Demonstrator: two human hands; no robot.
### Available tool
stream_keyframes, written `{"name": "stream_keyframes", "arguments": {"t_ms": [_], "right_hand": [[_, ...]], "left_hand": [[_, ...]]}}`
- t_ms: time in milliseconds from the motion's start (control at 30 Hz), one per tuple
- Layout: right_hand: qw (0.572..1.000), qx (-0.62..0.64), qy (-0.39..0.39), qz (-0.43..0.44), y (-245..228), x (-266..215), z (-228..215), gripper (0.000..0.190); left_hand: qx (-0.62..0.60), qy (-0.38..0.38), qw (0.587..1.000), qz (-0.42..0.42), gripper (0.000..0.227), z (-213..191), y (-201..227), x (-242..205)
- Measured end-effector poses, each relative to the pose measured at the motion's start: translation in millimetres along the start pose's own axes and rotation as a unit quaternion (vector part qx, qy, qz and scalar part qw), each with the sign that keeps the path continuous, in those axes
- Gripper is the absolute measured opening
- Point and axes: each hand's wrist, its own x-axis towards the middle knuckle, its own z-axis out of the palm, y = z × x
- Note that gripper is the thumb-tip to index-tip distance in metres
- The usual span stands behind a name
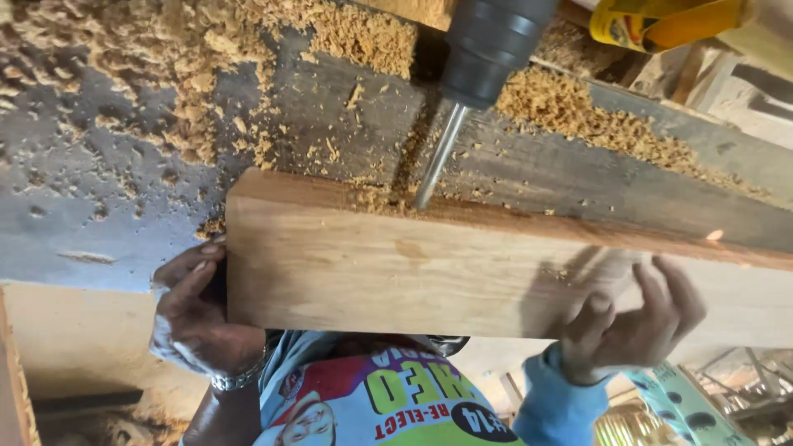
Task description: Milling a slot into a wooden plank using a power tool.
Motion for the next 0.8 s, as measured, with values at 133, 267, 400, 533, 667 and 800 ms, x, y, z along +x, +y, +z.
{"name": "stream_keyframes", "arguments": {"t_ms": [133, 267, 400, 533, 667, 800], "right_hand": [[0.999, 0.009, 0.040, -0.002, -23, -53, -7, 0.054], [0.997, 0.030, 0.066, 0.011, -41, -64, 18, 0.041], [0.994, -0.020, 0.107, 0.009, -46, -65, 24, 0.028], [0.992, -0.021, 0.126, 0.021, -50, -60, 28, 0.028], [0.986, -0.004, 0.164, 0.017, -50, -57, 32, 0.026], [0.987, -0.005, 0.161, 0.017, -51, -54, 32, 0.025]], "left_hand": [[0.059, 0.022, 0.996, 0.057, 0.064, 7, 9, 11], [0.056, 0.010, 0.996, 0.065, 0.063, 12, 20, 17], [0.063, 0.010, 0.995, 0.077, 0.063, 11, 20, 17], [0.003, -0.006, 0.997, 0.079, 0.060, 13, 21, 21], [0.024, 0.003, 0.997, 0.071, 0.059, 13, 22, 21], [0.031, 0.001, 0.997, 0.074, 0.059, 16, 22, 25]]}}
